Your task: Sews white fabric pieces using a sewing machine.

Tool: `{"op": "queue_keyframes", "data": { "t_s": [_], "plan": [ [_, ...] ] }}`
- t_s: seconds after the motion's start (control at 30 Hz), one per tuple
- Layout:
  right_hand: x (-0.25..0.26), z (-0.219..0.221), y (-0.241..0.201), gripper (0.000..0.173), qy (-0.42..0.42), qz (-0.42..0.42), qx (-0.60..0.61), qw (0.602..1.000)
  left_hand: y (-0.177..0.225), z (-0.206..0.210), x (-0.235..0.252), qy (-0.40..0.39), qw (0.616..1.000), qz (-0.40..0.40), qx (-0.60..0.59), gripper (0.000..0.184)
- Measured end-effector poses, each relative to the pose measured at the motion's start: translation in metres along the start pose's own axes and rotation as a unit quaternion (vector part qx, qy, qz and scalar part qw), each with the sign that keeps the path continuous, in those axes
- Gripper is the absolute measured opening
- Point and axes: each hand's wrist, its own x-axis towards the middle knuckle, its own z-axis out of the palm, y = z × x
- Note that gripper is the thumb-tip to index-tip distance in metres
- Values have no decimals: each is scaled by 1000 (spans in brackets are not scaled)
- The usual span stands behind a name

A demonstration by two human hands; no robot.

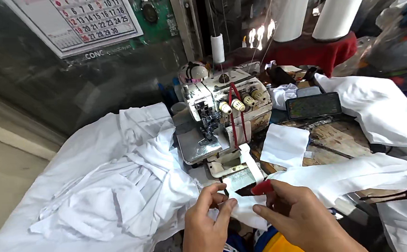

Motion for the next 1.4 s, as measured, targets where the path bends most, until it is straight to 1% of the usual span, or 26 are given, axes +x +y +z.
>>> {"op": "queue_keyframes", "data": {
  "t_s": [0.07, 0.13, 0.2, 0.27, 0.3, 0.33, 0.4, 0.47, 0.5, 0.57, 0.63, 0.7, 0.73, 0.8, 0.93, 1.03, 1.17, 1.3, 1.4],
  "plan": [
    [-2, 0, 7, 29, -24, -1, 0, 1000, 6, -3, 3, -16, 1000, 19, -9, 33],
    [1, -1, 15, 34, -63, -9, -8, 998, 11, -4, 9, -32, 998, 48, 23, 29],
    [6, -6, 16, 36, -116, 0, -25, 993, 14, -1, 14, -30, 989, 77, 126, 25],
    [10, -9, 19, 30, -141, 17, -12, 990, 12, 2, 17, -1, 970, 97, 222, 27],
    [11, -11, 20, 26, -148, 31, -2, 988, 11, 2, 19, 10, 965, 101, 241, 28],
    [11, -13, 21, 23, -148, 44, 9, 988, 11, 2, 21, 13, 966, 102, 238, 28],
    [10, -14, 24, 20, -145, 57, 14, 988, 12, 1, 23, -11, 980, 94, 173, 26],
    [9, -14, 27, 24, -139, 41, 9, 989, 13, 0, 26, -41, 991, 89, 94, 23],
    [9, -12, 29, 26, -131, 22, 16, 991, 14, -1, 28, -50, 991, 94, 75, 21],
    [8, -9, 27, 23, -107, 6, 69, 992, 17, -1, 29, -59, 989, 109, 82, 20],
    [8, -9, 18, 27, -89, 15, 104, 991, 22, -2, 30, -44, 983, 129, 126, 22],
    [9, -9, 16, 38, -73, 12, 89, 993, 25, -2, 30, 0, 975, 137, 177, 21],
    [10, -8, 16, 41, -68, 14, 84, 994, 22, 0, 30, 23, 971, 135, 195, 22],
    [9, -7, 14, 42, -70, 28, 87, 993, 15, 3, 30, 38, 970, 123, 204, 22],
    [6, -2, 12, 30, -80, 37, 46, 995, 13, 3, 28, 11, 979, 122, 162, 21],
    [6, -2, 13, 31, -110, 16, 27, 993, 13, 0, 29, -2, 980, 126, 155, 24],
    [4, -3, 14, 27, -90, -5, 50, 995, 15, -4, 31, 6, 981, 117, 152, 24],
    [6, -1, 21, 23, -50, -10, 28, 998, 10, -3, 35, 24, 987, 103, 125, 22],
    [6, -2, 24, 20, -60, -3, 49, 997, 8, 1, 37, 27, 991, 96, 87, 22]
  ]
}}
